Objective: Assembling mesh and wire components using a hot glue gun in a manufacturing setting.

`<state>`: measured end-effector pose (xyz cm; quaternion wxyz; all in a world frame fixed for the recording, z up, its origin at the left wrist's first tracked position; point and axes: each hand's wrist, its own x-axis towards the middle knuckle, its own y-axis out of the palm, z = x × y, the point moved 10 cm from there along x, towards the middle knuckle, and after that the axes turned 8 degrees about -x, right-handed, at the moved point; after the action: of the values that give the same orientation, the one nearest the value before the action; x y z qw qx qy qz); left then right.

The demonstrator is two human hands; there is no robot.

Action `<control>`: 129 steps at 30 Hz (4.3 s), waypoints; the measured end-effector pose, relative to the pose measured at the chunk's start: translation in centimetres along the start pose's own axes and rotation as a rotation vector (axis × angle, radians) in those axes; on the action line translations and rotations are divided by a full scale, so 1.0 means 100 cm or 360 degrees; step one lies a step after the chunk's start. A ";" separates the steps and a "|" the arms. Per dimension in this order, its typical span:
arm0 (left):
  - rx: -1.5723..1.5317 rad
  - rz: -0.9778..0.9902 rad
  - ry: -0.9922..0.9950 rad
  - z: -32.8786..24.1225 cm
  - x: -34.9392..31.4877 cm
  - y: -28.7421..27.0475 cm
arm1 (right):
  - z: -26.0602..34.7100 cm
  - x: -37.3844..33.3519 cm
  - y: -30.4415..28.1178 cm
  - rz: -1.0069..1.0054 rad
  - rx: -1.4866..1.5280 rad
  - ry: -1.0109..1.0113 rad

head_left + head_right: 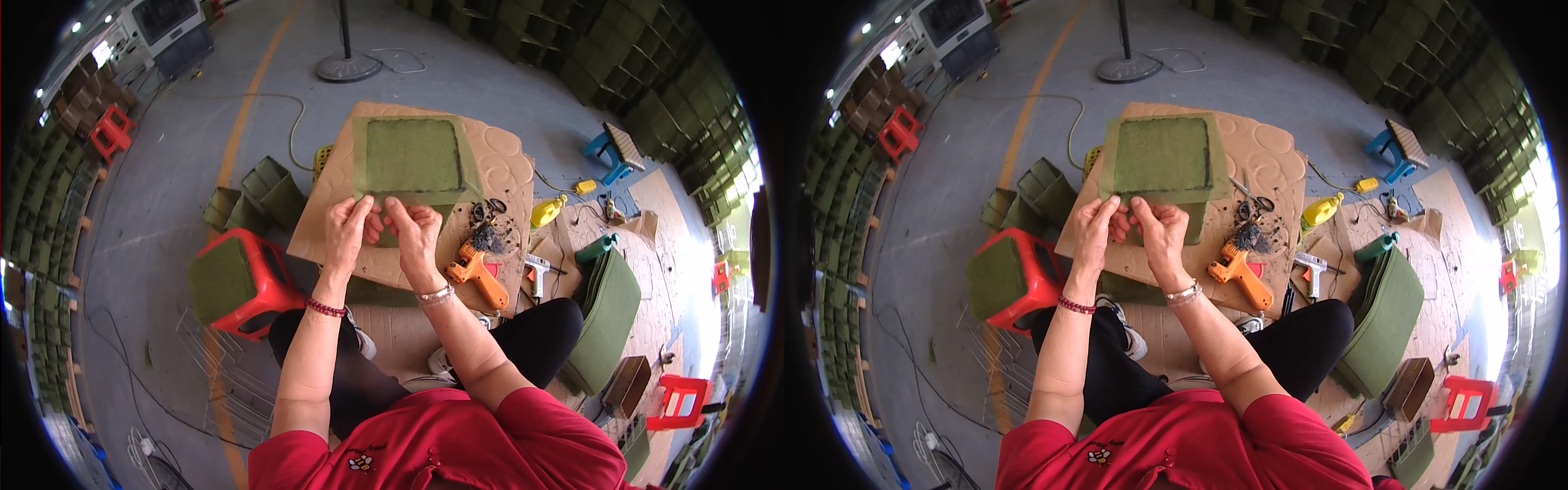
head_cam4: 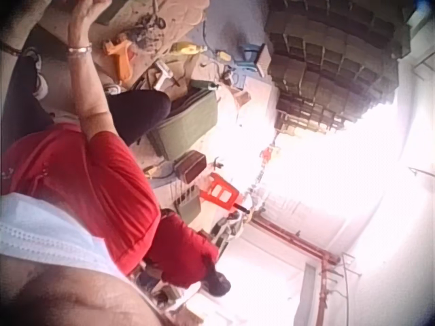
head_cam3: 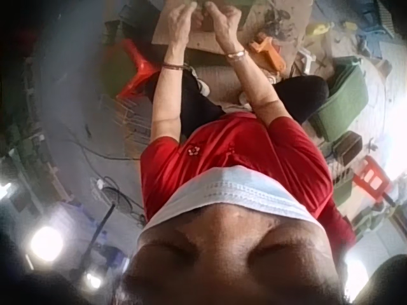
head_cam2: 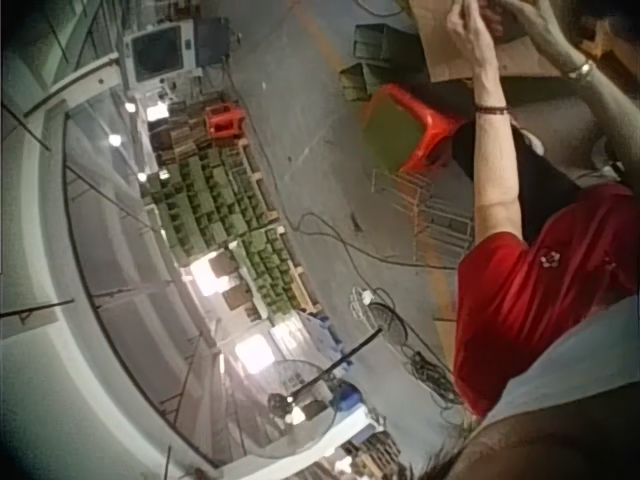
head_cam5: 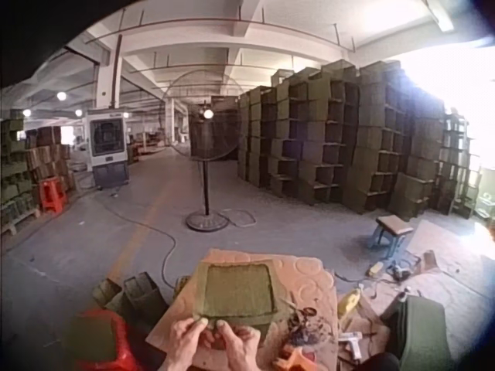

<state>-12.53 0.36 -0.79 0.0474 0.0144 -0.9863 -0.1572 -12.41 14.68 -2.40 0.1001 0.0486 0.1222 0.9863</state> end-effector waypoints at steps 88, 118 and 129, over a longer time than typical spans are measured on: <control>0.1616 0.0642 0.0739 -0.067 0.064 0.084 | 0.083 0.087 0.044 0.1022 -0.2388 -0.1009; 0.0591 0.0341 -0.0194 -0.004 0.128 0.051 | 0.000 0.145 -0.034 0.1089 -0.0477 0.0795; 0.1038 0.0253 0.0159 -0.035 0.117 0.056 | 0.015 0.140 -0.030 0.1192 -0.0706 0.0631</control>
<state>-23.92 4.06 5.29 0.1005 -0.0404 -0.9792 0.1718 -25.32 20.84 -0.73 -0.2794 -0.1225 -0.1006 0.9470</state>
